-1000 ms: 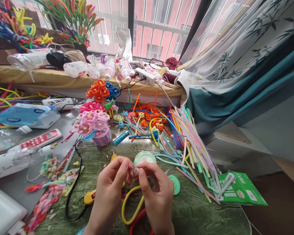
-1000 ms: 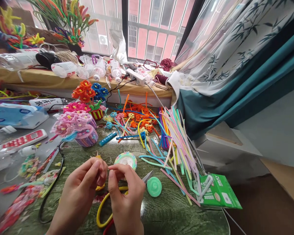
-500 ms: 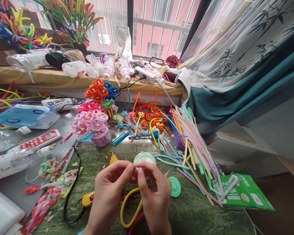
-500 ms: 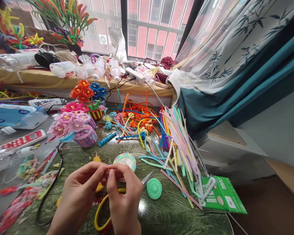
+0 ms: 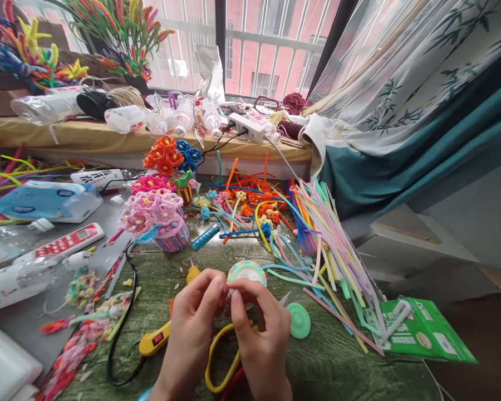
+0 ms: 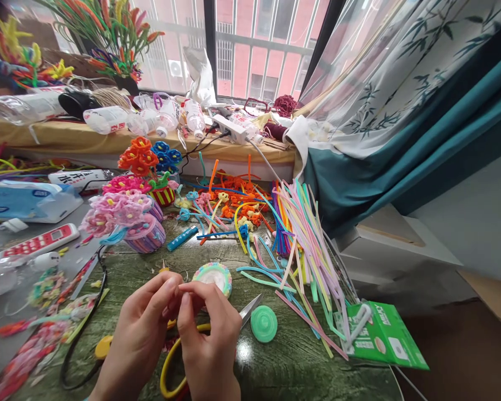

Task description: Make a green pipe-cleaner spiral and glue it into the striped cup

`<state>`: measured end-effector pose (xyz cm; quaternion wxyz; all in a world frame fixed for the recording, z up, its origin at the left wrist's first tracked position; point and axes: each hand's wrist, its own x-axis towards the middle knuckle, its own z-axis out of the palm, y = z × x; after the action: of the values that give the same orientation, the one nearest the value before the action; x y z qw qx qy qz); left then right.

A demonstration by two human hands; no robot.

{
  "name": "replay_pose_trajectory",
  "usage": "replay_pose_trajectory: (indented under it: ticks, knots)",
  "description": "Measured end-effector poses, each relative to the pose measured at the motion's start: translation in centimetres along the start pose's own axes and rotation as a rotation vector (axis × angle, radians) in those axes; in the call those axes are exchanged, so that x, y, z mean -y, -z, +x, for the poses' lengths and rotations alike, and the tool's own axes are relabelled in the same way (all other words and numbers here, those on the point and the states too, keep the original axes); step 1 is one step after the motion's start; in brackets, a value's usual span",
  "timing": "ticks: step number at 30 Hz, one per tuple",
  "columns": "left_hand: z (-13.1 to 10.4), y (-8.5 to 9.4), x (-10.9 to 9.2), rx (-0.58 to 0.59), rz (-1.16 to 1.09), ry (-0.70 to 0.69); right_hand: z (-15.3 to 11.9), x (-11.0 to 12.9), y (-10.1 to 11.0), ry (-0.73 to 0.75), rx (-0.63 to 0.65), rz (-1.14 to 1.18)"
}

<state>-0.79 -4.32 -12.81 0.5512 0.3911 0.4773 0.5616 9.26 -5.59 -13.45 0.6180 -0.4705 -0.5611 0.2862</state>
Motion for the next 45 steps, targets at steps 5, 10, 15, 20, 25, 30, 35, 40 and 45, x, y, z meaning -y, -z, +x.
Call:
replay_pose_trajectory:
  ticks: [5, 10, 15, 20, 25, 30, 35, 40, 45]
  knots:
    - [-0.3, -0.2, -0.2, -0.012, -0.033, 0.045, -0.1, 0.1, 0.1, 0.076, -0.027, -0.036]
    - [-0.5, -0.6, -0.6, 0.024, -0.133, 0.106, -0.2, 0.1, 0.2, 0.106, -0.055, -0.061]
    - [-0.8, -0.5, -1.3, -0.001, -0.075, 0.099, -1.0, -0.3, 0.1, 0.118, -0.207, -0.016]
    - [0.0, 1.0, -1.0, -0.012, 0.12, -0.01, -1.7, 0.0, 0.1, 0.004, -0.449, 0.135]
    - [0.3, 1.3, -0.7, -0.126, 0.1, -0.071, -1.6, 0.4, 0.2, -0.04, -0.551, 0.215]
    - [0.2, 0.9, -0.7, -0.203, 0.079, -0.094, -1.6, 0.3, 0.3, -0.03, -0.58, 0.214]
    - [0.6, 1.5, -0.7, -0.232, 0.11, -0.096, -1.3, 0.4, 0.5, -0.001, -0.632, 0.203]
    - [0.8, 2.3, -0.5, -0.146, 0.181, -0.12, -0.9, 0.2, 0.5, 0.0, -0.615, 0.23]
    - [0.8, 2.5, -0.4, -0.09, 0.202, -0.088, -0.1, -0.5, 1.2, 0.071, -0.531, 0.222]
